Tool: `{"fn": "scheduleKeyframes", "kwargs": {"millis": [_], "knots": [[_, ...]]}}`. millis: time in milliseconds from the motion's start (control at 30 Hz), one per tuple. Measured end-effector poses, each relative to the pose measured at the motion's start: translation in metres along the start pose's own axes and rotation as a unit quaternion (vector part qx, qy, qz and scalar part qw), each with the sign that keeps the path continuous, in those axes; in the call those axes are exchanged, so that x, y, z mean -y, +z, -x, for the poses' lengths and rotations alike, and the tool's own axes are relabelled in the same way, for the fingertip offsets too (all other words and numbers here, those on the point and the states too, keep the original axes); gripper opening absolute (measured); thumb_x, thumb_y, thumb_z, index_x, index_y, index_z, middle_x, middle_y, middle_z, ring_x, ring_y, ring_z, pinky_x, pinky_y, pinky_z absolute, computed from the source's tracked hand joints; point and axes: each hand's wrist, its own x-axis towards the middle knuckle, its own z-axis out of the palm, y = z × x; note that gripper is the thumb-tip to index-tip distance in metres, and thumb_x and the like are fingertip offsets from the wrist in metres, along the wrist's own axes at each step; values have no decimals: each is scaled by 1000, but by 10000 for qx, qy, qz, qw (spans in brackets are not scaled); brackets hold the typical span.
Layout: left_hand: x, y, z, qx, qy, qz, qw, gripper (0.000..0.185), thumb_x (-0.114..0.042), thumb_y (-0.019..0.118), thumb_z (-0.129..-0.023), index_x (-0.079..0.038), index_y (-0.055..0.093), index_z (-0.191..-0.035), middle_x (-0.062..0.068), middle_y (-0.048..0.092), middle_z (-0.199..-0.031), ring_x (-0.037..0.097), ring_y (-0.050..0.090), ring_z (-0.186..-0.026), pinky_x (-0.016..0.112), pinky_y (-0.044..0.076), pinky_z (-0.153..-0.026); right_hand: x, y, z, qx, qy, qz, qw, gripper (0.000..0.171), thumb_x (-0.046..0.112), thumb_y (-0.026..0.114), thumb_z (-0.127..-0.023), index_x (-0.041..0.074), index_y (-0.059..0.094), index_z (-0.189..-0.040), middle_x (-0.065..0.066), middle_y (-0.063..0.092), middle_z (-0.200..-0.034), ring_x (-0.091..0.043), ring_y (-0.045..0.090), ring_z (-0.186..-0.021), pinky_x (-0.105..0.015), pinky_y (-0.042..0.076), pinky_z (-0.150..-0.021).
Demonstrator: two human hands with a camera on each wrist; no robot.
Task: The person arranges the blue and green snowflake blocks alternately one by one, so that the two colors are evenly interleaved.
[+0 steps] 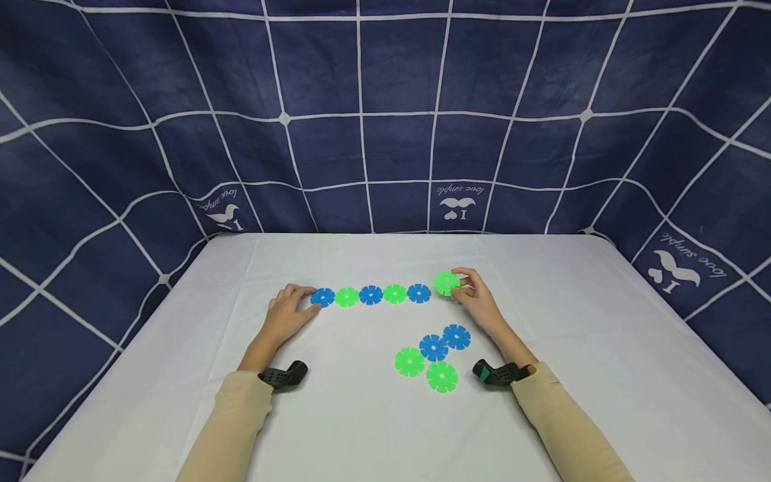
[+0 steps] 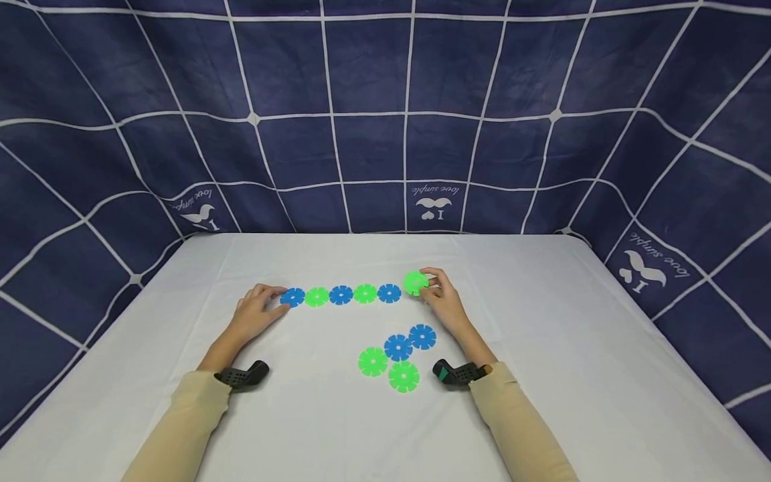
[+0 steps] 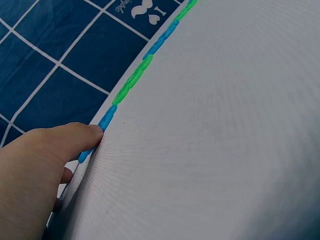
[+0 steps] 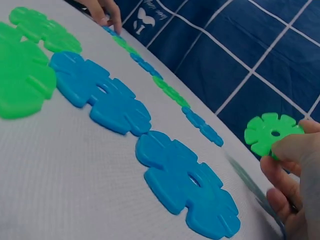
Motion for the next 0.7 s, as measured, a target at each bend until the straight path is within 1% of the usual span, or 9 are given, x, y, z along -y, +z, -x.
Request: {"fn": "scheduleKeyframes", "kwargs": {"millis": [200, 367, 400, 533, 633, 700], "knots": [[-1, 0, -2, 9, 25, 9, 10000, 49, -37, 57, -85, -8, 53, -124, 15, 48, -119, 32, 43, -113, 46, 28, -89, -4, 0, -1, -133, 213, 782, 9966, 45, 10, 58, -86, 13, 41, -128, -14, 58, -99, -16, 50, -81, -27, 39, -73], [-3, -1, -3, 5, 32, -8, 10000, 50, -37, 57, -85, -8, 52, -124, 15, 48, -120, 32, 42, -114, 47, 28, -90, -7, 2, -2, -145, 267, 1405, 9896, 44, 10, 59, -85, 10, 42, -125, -13, 57, -100, -18, 49, -83, -30, 39, -75], [-3, -1, -3, -4, 34, -18, 10000, 50, -37, 57, -85, -8, 52, -125, 15, 48, -120, 32, 42, -114, 47, 28, -90, -7, 3, -3, -158, 245, 1527, 9878, 44, 10, 59, -85, 10, 43, -125, -13, 57, -100, -19, 50, -84, -31, 39, -75], [-2, -2, -3, -28, 40, 15, 10000, 49, -37, 57, -85, -7, 52, -124, 16, 48, -120, 32, 42, -114, 47, 28, -92, -7, 4, -4, -238, 168, 1960, 9802, 43, 13, 61, -83, 6, 47, -123, -12, 57, -100, -22, 49, -87, -36, 34, -82], [-1, -1, -1, -24, 45, 43, 10000, 49, -36, 57, -85, -7, 53, -124, 16, 48, -119, 32, 42, -113, 47, 28, -91, -7, 5, -2, -246, 93, 2340, 9719, 42, 19, 63, -82, 4, 51, -120, -12, 55, -101, -24, 48, -92, -41, 29, -86], [0, 0, 0, -17, 43, 44, 10000, 49, -36, 57, -85, -7, 53, -124, 16, 49, -119, 32, 42, -113, 47, 28, -91, -8, 6, 0, -198, 76, 2557, 9665, 43, 24, 62, -83, 4, 53, -119, -13, 54, -104, -26, 46, -96, -44, 28, -88]]}}
